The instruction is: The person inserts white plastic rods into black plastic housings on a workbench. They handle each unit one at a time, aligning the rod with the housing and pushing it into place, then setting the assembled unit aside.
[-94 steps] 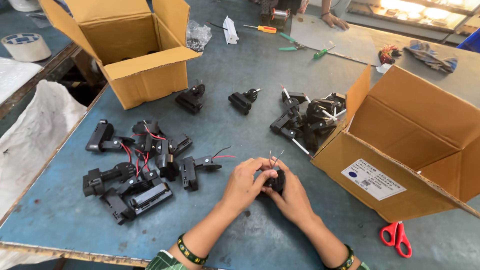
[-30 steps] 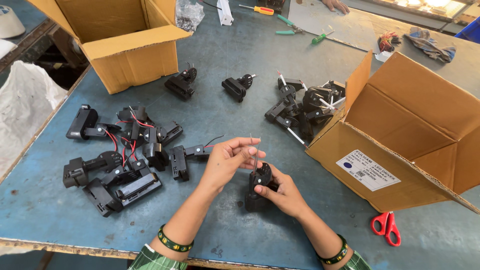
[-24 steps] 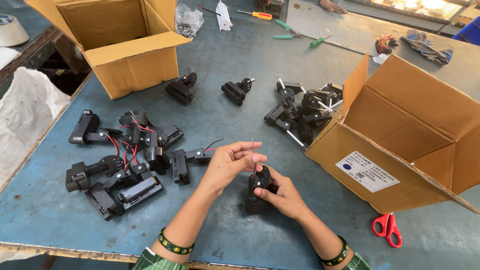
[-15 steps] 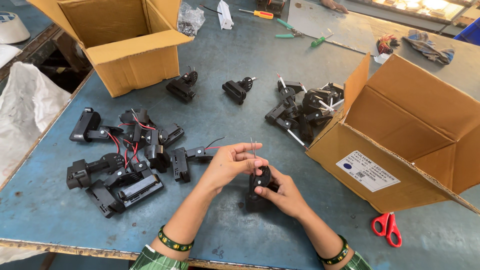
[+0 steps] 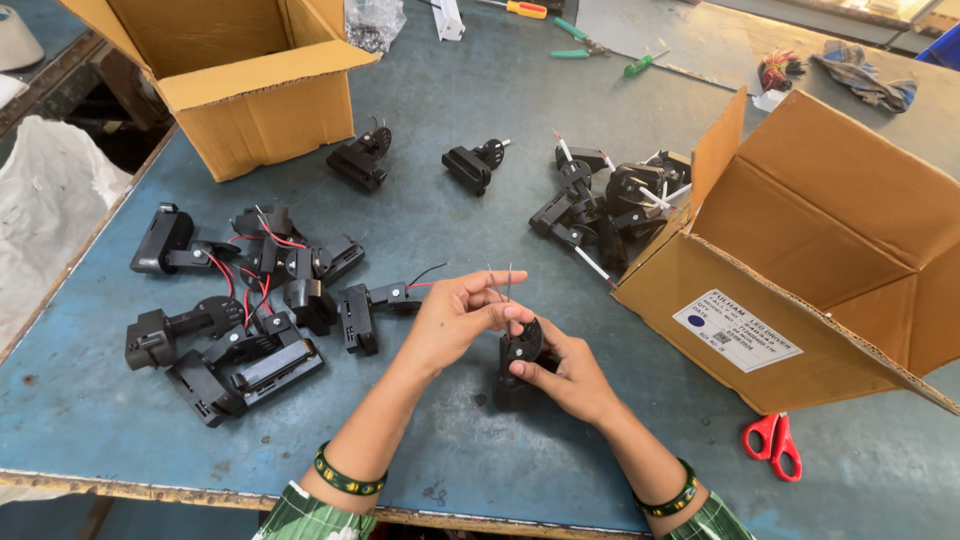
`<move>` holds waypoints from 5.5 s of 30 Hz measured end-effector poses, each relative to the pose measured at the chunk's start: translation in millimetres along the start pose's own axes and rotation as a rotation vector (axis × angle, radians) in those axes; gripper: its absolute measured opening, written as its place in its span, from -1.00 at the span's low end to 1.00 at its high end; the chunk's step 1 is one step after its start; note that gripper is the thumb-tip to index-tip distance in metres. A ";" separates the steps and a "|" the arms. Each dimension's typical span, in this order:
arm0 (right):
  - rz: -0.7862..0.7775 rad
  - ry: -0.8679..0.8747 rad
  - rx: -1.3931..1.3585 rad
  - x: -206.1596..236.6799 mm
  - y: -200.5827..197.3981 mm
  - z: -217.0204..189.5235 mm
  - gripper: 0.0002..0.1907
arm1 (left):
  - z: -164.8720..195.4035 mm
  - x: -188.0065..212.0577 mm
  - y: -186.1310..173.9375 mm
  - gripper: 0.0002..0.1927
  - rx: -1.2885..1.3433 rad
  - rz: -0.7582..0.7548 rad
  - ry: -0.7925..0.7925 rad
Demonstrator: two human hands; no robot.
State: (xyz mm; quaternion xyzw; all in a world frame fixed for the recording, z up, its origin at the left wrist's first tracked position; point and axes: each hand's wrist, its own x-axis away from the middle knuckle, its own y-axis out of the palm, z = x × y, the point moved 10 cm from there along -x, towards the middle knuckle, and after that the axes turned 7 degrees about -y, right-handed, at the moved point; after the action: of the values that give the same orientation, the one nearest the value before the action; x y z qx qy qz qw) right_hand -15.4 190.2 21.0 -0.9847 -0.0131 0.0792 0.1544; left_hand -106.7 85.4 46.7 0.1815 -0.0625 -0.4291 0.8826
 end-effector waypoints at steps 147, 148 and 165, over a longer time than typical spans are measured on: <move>-0.052 0.734 0.716 0.6 -218.3 -10.5 -0.44 | -72.4 4.6 -29.3 -0.52 -0.316 -0.100 -0.307; -0.042 0.734 0.722 1.9 -217.6 -8.9 -0.43 | -71.4 5.5 -29.8 -0.52 -0.335 -0.108 -0.283; 0.002 0.694 0.936 -25.5 -250.0 -3.6 -0.27 | -53.9 22.7 -31.6 -0.49 -0.486 -0.057 -0.279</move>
State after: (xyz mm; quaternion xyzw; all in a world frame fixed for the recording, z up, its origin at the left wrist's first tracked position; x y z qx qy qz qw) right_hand -40.4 425.9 104.8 -0.7799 0.0756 -0.2508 0.5684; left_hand -101.4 64.1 -16.0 -0.0947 -0.0736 -0.4770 0.8707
